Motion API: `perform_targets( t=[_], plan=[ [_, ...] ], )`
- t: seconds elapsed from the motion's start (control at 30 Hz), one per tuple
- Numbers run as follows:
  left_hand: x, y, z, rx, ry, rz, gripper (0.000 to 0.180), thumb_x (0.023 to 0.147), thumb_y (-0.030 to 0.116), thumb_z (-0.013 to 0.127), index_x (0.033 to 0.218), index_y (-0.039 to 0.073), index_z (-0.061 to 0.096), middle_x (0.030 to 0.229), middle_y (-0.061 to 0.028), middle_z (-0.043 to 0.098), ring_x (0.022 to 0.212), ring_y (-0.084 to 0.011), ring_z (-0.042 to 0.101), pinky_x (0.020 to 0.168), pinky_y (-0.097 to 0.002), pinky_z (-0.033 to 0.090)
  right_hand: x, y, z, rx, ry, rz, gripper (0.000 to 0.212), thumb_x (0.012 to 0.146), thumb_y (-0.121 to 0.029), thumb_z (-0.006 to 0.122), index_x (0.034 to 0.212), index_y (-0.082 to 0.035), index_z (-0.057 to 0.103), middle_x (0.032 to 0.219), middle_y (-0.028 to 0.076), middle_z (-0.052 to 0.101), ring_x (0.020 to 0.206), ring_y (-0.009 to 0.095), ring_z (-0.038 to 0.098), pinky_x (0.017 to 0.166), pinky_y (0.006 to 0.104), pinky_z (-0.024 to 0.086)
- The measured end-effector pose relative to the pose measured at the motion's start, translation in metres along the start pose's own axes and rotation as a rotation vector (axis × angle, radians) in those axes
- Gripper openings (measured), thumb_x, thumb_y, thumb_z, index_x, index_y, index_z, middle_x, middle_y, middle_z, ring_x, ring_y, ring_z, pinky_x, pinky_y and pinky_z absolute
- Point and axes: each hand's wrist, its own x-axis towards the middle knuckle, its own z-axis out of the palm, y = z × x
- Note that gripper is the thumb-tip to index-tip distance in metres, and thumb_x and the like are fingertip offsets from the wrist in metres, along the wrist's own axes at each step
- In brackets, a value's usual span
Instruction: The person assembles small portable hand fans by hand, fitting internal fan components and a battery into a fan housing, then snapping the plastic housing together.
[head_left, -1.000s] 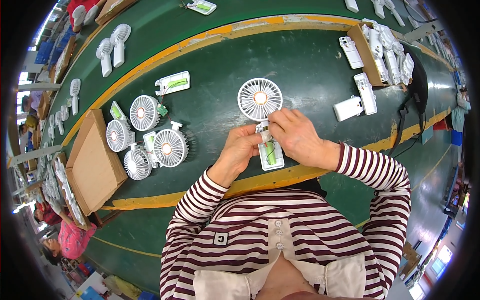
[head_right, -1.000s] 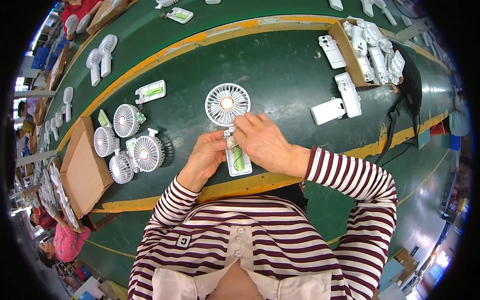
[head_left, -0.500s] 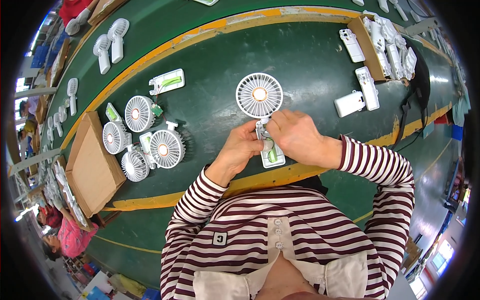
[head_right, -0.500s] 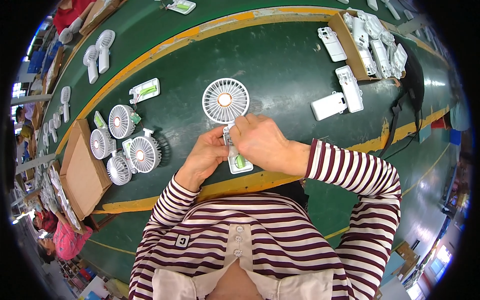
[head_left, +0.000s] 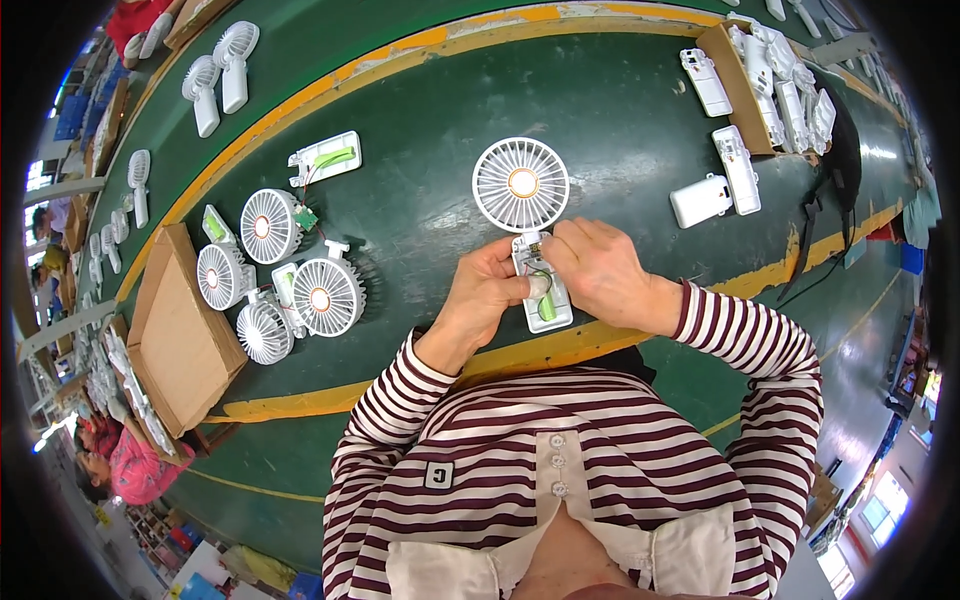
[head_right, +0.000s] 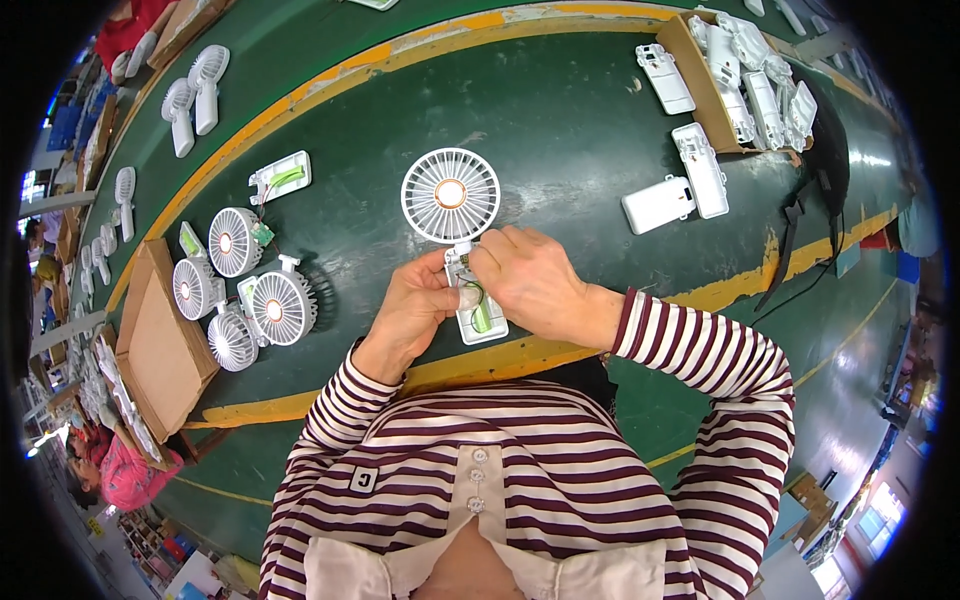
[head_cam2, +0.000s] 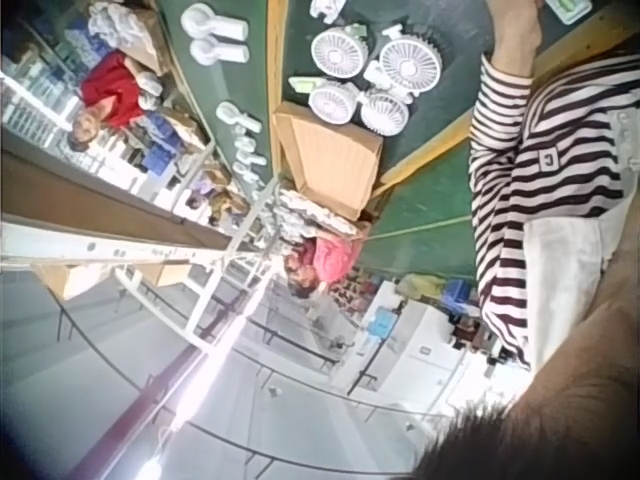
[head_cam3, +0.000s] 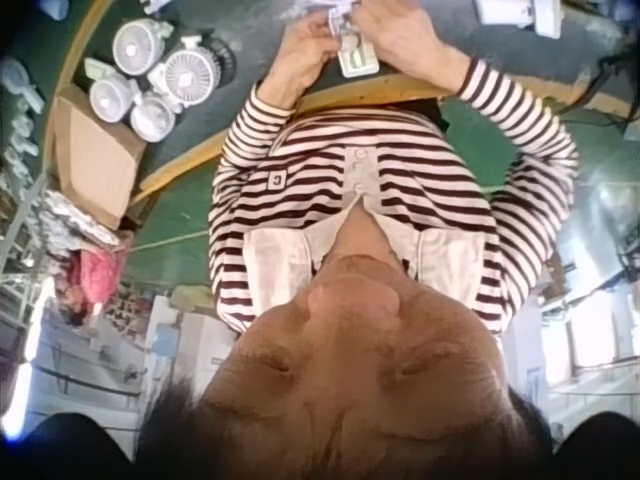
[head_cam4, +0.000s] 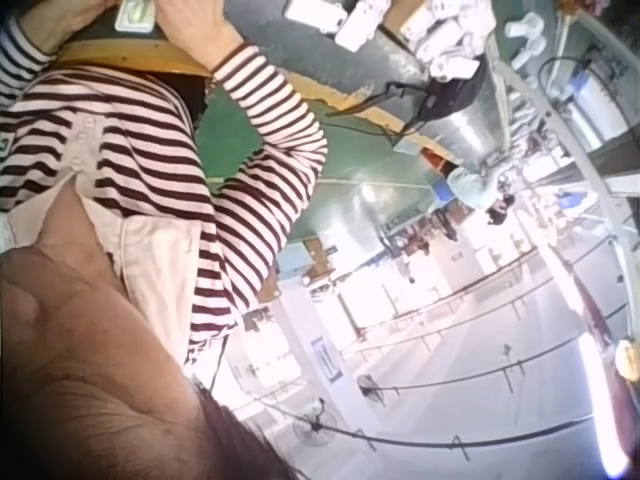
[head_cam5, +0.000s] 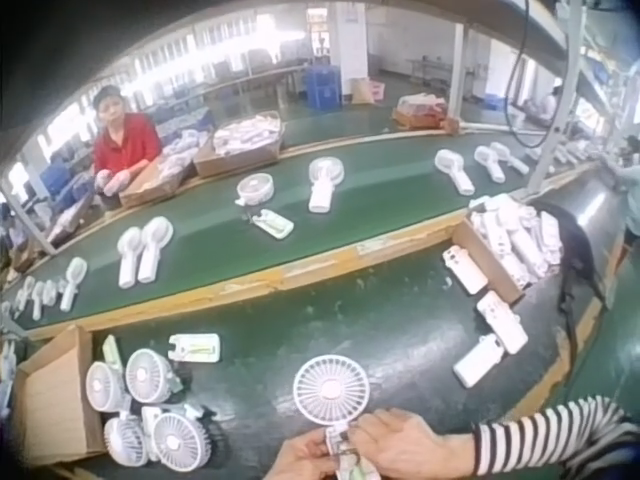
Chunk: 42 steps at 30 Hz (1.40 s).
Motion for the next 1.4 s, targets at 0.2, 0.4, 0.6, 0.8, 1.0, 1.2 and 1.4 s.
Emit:
perform_targets(
  t=[0.2,0.4,0.6,0.8,1.0,1.2,1.4],
  plan=[
    [0.002,-0.003,0.002,0.064,-0.011,0.040,0.040,0.071,-0.013,0.056,0.109,-0.003,0.052,0.090,-0.0067,0.062,0.078,-0.0135,0.061,0.070,-0.0269,0.051,-0.005,-0.001,0.007,0.038,0.106,0.045,0.021,0.058,-0.005,0.059,0.074,-0.003,0.047,0.071,0.008,0.045,0.063,0.024,0.049,0.053,0.0333,0.041],
    [0.001,0.009,-0.001,0.050,-0.036,-0.022,0.031,0.076,-0.005,0.054,0.106,-0.004,0.053,0.092,-0.0076,0.061,0.078,-0.0147,0.061,0.072,-0.0272,0.050,-0.005,0.007,0.004,0.102,0.070,0.050,0.018,0.061,-0.004,0.060,0.075,-0.003,0.048,0.071,0.009,0.048,0.064,0.026,0.052,0.054,0.0355,0.043],
    [0.003,0.021,0.000,0.015,-0.046,-0.149,0.025,0.084,0.010,0.054,0.104,-0.004,0.054,0.095,-0.0092,0.060,0.081,-0.0163,0.061,0.072,-0.0303,0.052,-0.003,0.009,-0.004,0.183,0.002,0.073,0.014,0.066,-0.002,0.058,0.077,-0.002,0.050,0.075,0.010,0.051,0.068,0.027,0.055,0.057,0.0370,0.045],
    [0.007,0.015,-0.005,0.133,-0.011,-0.131,0.024,0.084,0.011,0.056,0.103,-0.003,0.055,0.091,-0.0079,0.061,0.076,-0.0149,0.061,0.069,-0.0296,0.052,0.000,0.007,-0.005,0.207,-0.028,0.067,0.013,0.067,-0.001,0.057,0.077,-0.002,0.050,0.075,0.010,0.052,0.069,0.028,0.056,0.057,0.0368,0.045],
    [0.005,0.009,-0.003,0.099,0.044,-0.019,0.018,0.082,0.004,0.057,0.099,-0.003,0.057,0.087,-0.0069,0.063,0.074,-0.0132,0.060,0.067,-0.0275,0.052,-0.004,0.002,0.003,0.285,0.026,0.168,0.014,0.068,0.000,0.055,0.081,-0.001,0.050,0.076,0.012,0.053,0.068,0.028,0.056,0.057,0.0375,0.045],
    [0.005,0.007,-0.002,0.045,0.098,0.270,0.023,0.080,0.001,0.059,0.102,-0.003,0.057,0.092,-0.0087,0.064,0.075,-0.0122,0.062,0.063,-0.0237,0.051,-0.002,-0.019,0.013,0.787,0.225,0.709,0.032,0.073,-0.003,0.060,0.102,0.004,0.049,0.077,0.010,0.052,0.064,0.019,0.054,0.059,0.0296,0.046],
    [0.003,0.011,-0.003,-0.013,0.101,0.281,0.024,0.079,0.002,0.060,0.102,-0.003,0.057,0.096,-0.0113,0.064,0.078,-0.0133,0.062,0.065,-0.0243,0.051,0.001,-0.018,0.019,0.791,0.215,0.706,0.036,0.075,-0.001,0.059,0.108,0.005,0.046,0.078,0.005,0.051,0.064,0.010,0.049,0.058,0.0245,0.044]
  ],
)
